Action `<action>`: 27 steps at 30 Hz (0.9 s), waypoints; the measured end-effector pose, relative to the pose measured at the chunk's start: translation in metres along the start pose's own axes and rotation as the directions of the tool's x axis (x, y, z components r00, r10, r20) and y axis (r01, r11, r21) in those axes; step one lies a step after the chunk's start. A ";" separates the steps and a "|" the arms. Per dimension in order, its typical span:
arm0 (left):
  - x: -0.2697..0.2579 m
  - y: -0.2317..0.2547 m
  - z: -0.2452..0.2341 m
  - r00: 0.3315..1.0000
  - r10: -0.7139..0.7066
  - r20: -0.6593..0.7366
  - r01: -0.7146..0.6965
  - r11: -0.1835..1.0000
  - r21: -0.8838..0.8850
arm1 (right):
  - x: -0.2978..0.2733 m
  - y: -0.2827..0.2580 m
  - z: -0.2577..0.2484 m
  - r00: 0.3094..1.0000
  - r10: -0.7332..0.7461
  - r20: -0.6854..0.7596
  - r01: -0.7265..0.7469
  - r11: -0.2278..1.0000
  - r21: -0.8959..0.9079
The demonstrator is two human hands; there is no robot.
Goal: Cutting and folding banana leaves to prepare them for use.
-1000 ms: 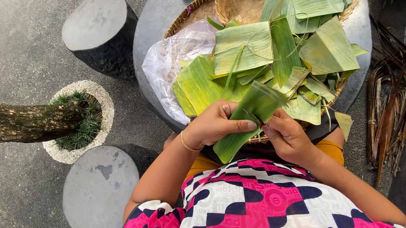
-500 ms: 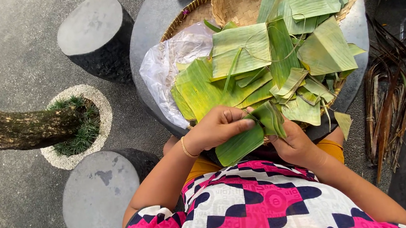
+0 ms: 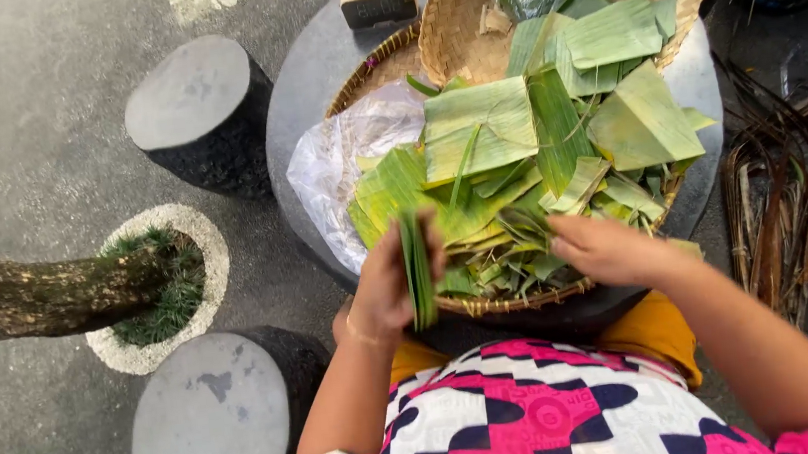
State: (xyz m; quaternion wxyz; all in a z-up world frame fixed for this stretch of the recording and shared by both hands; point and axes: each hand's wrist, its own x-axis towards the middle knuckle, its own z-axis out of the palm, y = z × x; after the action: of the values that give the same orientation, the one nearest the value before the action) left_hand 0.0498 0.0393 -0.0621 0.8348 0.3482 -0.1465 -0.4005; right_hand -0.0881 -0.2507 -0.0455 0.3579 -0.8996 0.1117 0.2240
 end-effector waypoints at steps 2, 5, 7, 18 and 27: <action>0.000 -0.005 0.006 0.997 -0.073 -0.014 0.068 0.965 -0.252 | -0.008 -0.023 -0.012 1.000 -0.015 -0.006 0.015 0.993 -0.119; 0.018 -0.016 -0.004 0.994 -0.105 -0.001 0.088 0.838 -0.539 | -0.008 -0.043 -0.040 0.994 -0.045 -0.099 0.010 0.944 -0.329; 0.020 -0.027 -0.012 0.996 -0.091 -0.019 0.062 0.803 -0.592 | -0.012 -0.051 -0.046 0.986 -0.057 -0.158 -0.010 0.918 -0.396; 0.038 -0.071 0.021 0.997 0.031 0.067 0.015 0.804 -0.595 | -0.011 -0.092 0.019 0.862 -0.312 -0.400 0.423 0.877 0.227; 0.009 -0.057 0.039 0.964 0.018 -0.266 0.055 0.962 0.268 | -0.001 -0.066 0.033 0.780 -0.215 -0.588 0.337 0.935 0.106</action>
State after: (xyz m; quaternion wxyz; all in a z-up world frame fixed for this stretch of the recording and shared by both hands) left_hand 0.0023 -0.0104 -0.0743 0.7872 0.5117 -0.0835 -0.3340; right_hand -0.0762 -0.1803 -0.0272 0.4283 -0.8896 0.1019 -0.1214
